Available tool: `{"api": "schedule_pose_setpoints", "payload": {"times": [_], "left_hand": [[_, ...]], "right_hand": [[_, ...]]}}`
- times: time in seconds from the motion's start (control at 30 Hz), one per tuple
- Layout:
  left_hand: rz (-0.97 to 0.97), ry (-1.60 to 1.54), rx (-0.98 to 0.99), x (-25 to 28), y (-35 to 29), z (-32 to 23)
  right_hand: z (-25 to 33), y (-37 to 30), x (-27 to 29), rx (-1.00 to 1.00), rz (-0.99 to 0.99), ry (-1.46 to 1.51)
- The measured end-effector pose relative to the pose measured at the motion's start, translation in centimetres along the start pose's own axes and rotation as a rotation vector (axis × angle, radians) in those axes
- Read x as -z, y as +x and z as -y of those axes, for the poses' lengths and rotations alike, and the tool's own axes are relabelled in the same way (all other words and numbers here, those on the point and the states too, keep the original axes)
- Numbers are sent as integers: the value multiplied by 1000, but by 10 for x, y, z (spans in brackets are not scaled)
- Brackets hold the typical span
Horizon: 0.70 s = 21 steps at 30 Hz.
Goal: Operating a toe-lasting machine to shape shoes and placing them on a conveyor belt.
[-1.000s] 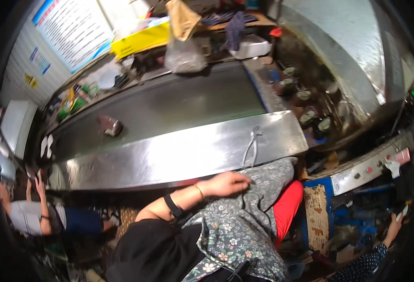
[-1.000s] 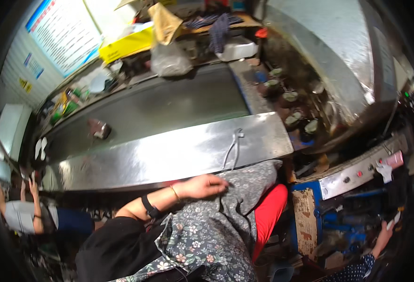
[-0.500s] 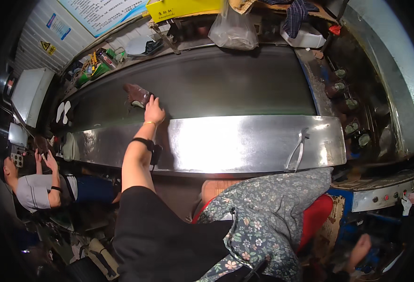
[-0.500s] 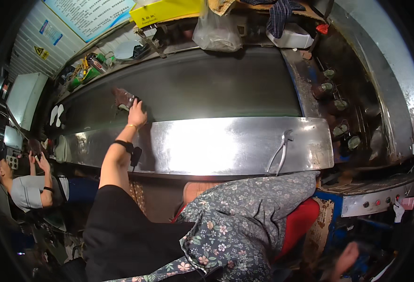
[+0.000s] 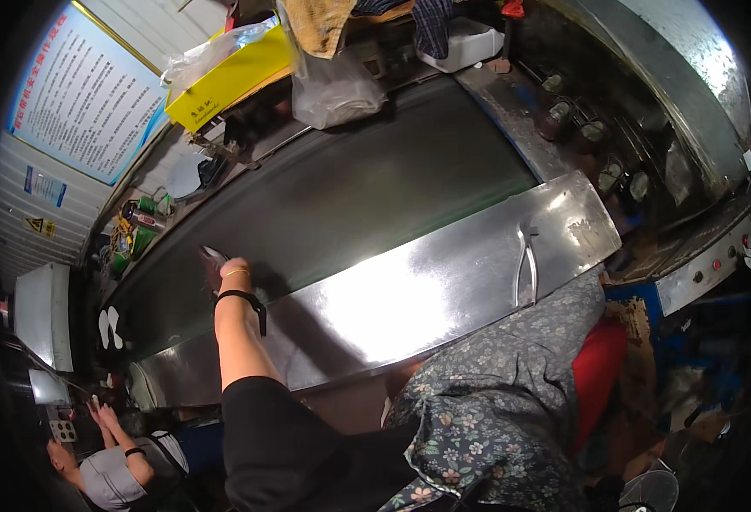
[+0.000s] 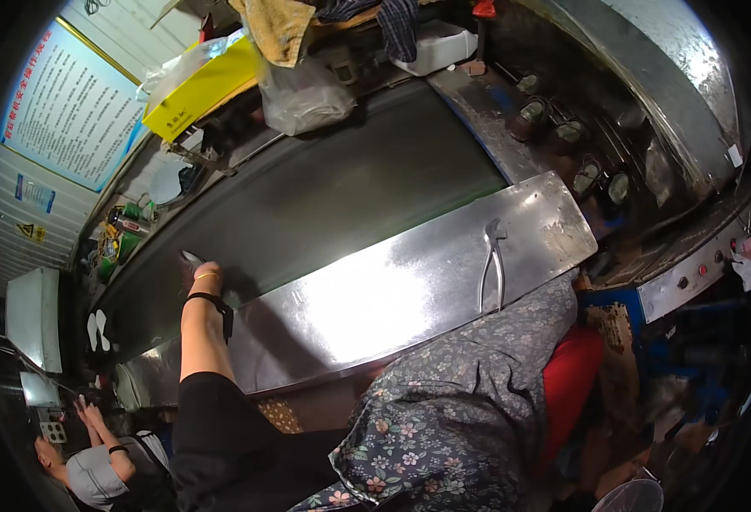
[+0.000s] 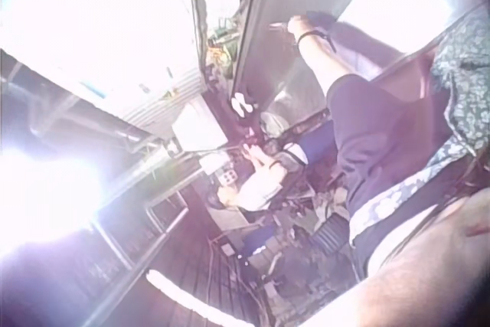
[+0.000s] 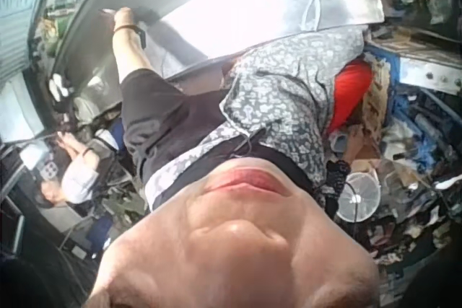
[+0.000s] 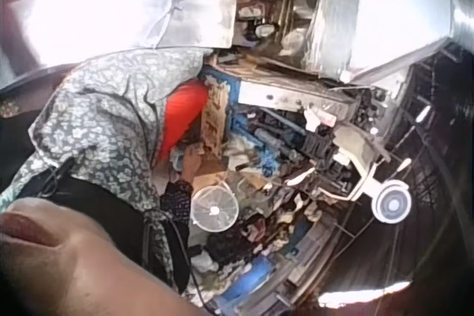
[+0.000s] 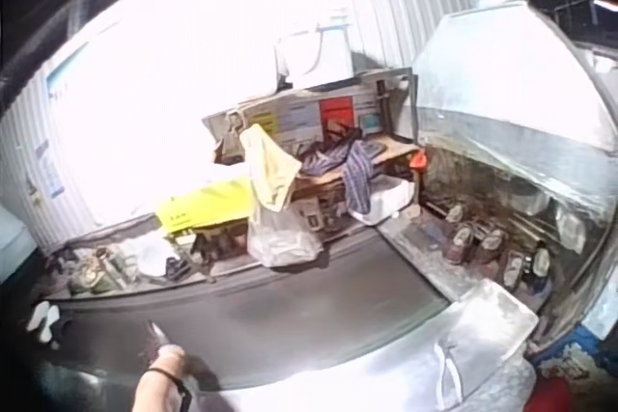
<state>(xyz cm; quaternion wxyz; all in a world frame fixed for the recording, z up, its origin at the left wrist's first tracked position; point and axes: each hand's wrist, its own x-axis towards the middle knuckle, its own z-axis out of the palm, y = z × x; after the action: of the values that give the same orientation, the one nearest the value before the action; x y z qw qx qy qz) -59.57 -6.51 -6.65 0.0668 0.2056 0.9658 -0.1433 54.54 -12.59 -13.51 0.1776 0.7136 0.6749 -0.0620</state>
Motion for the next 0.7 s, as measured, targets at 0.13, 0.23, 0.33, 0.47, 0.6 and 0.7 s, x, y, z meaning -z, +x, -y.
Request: {"api": "schedule_pose_setpoints", "payload": {"times": [0.13, 0.23, 0.33, 0.47, 0.6, 0.7], "left_hand": [[-405, -955, 502, -33, 7, 4], [76, -412, 187, -53, 25, -28], [205, 391, -568, -32, 55, -102], [263, -1776, -663, 18, 30, -177], [-231, -880, -571, 39, -40, -163], [372, -920, -350, 28, -87, -128]], "right_hand": [[-2, -9, -40, 144, -182, -611], [19, -11, -19, 226, -178, -758], [48, -14, 16, -50, 285, 24], [79, 0, 28, 58, 180, 106], [90, 15, 9, -102, 50, 747], [94, 4, -4, -28, -47, 731]]}}
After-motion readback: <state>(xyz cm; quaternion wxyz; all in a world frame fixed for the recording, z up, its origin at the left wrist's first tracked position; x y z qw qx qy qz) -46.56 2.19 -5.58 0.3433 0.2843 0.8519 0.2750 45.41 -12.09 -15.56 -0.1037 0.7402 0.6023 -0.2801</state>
